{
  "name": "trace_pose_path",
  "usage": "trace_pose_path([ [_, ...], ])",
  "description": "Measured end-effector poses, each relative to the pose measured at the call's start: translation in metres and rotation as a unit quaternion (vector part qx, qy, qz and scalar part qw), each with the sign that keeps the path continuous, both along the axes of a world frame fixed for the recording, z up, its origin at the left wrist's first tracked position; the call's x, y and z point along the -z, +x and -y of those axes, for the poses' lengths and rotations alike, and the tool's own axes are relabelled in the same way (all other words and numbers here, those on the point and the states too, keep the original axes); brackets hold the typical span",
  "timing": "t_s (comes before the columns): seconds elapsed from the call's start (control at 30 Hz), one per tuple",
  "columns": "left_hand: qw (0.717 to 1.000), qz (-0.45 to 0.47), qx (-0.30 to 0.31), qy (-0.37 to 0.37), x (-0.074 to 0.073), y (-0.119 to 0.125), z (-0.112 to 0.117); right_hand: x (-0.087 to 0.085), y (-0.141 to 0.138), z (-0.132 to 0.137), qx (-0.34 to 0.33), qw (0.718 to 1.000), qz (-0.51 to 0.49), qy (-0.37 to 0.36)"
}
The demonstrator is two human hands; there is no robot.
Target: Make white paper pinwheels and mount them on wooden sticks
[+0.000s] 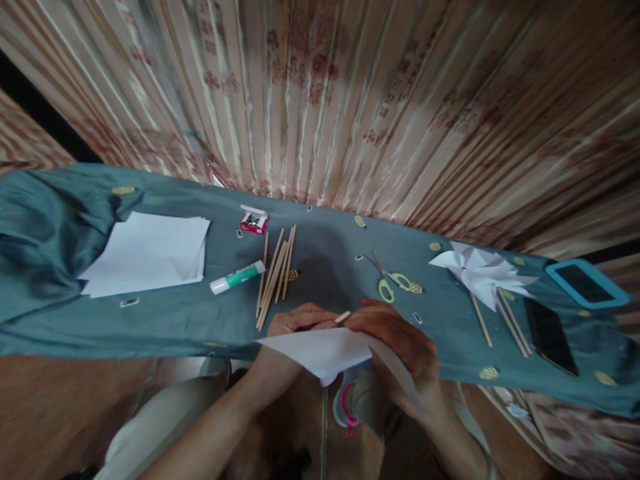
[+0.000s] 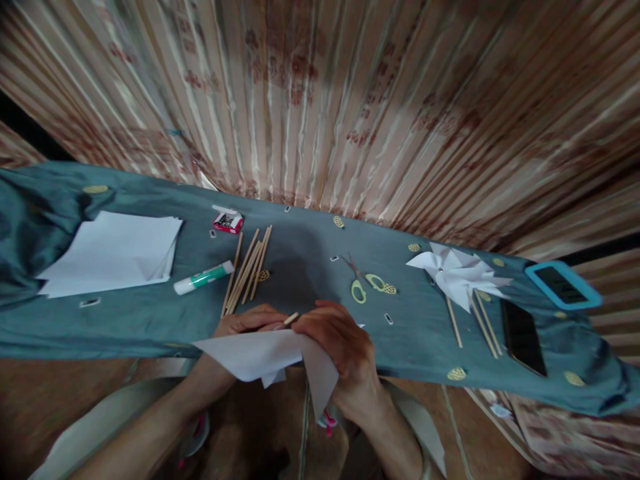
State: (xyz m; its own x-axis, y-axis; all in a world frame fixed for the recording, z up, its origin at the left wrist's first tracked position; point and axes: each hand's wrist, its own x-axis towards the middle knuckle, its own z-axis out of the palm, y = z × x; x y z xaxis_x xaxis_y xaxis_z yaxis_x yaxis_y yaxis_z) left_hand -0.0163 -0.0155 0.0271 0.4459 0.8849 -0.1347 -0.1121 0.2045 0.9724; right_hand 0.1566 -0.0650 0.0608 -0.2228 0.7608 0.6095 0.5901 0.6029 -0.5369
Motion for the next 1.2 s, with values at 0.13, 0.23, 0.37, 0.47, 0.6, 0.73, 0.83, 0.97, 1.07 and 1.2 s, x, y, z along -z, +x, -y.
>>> trace_pose_path([
  [0.13,0.999,0.014,-0.019,-0.047,-0.003,0.003,0.001,0.001,0.0,0.001,-0.002,1.0,0.006,0.005],
  [0.23,0.994,0.035,-0.022,-0.103,-0.005,0.005,0.0,0.001,-0.001,0.002,-0.002,1.0,0.006,0.009],
  [0.37,0.991,0.046,-0.017,-0.128,-0.007,0.005,-0.001,0.002,-0.002,0.003,-0.005,1.0,0.002,0.015],
  [0.47,0.992,0.048,-0.004,-0.119,-0.009,0.003,-0.001,0.003,-0.003,0.004,-0.004,1.0,-0.004,0.006],
  [0.6,0.994,0.05,0.015,-0.1,-0.009,-0.001,0.001,0.001,-0.003,0.004,-0.004,1.0,-0.012,0.002],
  [0.73,0.992,0.048,0.029,-0.109,-0.006,-0.002,0.004,-0.001,-0.004,0.003,0.001,1.0,-0.014,0.003],
  [0.83,0.988,0.066,0.028,-0.135,-0.003,0.0,0.004,-0.002,-0.004,0.002,0.006,1.0,-0.016,-0.004],
  [0.97,0.988,0.062,0.034,-0.141,-0.006,0.0,0.005,-0.002,-0.004,0.002,0.005,1.0,-0.015,-0.009],
  [1.07,0.991,0.05,0.033,-0.121,-0.012,-0.002,0.004,-0.003,-0.004,0.002,0.006,1.0,-0.013,-0.004],
  [1.2,0.995,0.05,0.029,-0.085,-0.016,-0.004,0.004,-0.005,-0.005,0.003,0.018,1.0,-0.012,-0.012],
])
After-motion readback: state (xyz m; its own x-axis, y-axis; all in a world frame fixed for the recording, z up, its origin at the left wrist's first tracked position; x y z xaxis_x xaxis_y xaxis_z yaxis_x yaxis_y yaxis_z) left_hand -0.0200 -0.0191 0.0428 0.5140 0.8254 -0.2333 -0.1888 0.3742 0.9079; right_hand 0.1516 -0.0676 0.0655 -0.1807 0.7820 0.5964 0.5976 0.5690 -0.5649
